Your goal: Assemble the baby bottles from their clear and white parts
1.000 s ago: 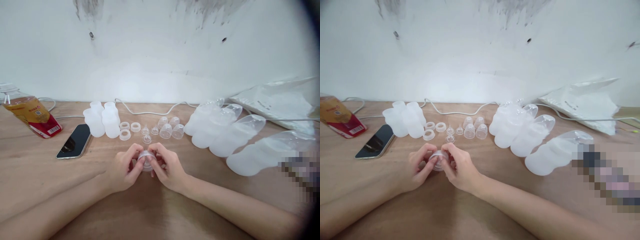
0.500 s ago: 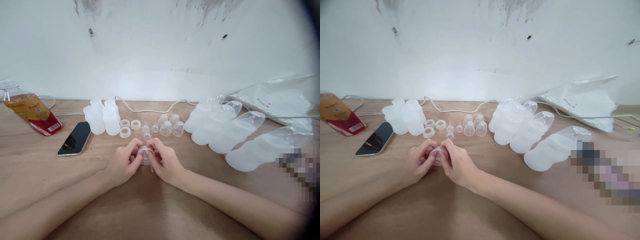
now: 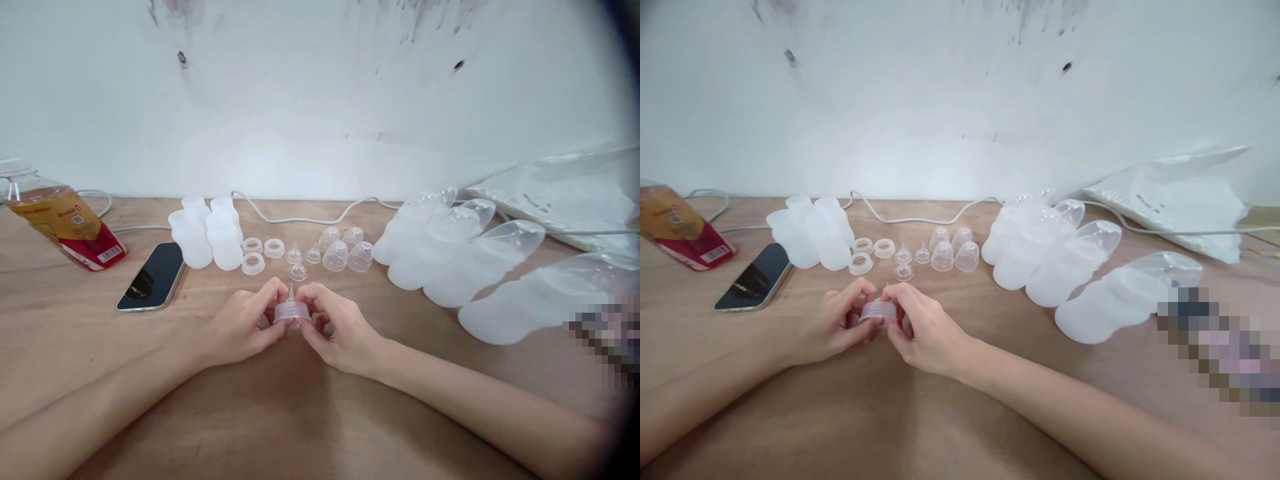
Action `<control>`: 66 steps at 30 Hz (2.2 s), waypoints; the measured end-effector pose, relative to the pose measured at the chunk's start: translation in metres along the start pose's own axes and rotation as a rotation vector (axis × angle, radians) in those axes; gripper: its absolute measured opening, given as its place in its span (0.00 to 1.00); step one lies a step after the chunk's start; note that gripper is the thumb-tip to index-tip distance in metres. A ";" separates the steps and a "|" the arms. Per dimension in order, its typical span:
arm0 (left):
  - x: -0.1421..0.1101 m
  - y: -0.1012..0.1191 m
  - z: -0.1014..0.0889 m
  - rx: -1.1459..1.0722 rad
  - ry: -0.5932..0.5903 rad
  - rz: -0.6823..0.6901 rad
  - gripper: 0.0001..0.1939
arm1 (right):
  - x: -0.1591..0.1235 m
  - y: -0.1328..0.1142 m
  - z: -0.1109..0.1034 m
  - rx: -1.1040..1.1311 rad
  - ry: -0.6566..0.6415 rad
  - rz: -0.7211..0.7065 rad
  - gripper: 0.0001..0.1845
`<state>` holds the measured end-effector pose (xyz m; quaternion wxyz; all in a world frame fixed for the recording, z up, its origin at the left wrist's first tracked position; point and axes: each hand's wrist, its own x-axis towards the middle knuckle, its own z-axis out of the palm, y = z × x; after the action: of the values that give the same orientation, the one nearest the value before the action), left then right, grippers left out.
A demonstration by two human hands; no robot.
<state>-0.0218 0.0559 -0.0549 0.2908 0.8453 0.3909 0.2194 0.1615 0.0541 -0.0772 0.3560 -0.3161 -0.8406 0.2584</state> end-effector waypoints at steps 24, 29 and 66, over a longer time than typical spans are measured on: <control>0.003 0.003 0.017 -0.025 0.130 -0.066 0.06 | 0.008 0.000 -0.005 0.261 -0.060 0.220 0.12; 0.006 0.007 0.021 0.105 0.148 -0.066 0.04 | 0.009 0.000 -0.004 0.154 -0.026 0.216 0.09; 0.005 0.006 -0.073 1.136 0.502 -0.321 0.24 | 0.014 0.007 -0.010 0.843 -0.092 0.518 0.18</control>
<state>-0.0593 0.0799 0.0033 -0.2737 0.7215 0.6240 0.1228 0.1641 0.0710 -0.0694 0.3393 -0.3314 -0.5717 0.6695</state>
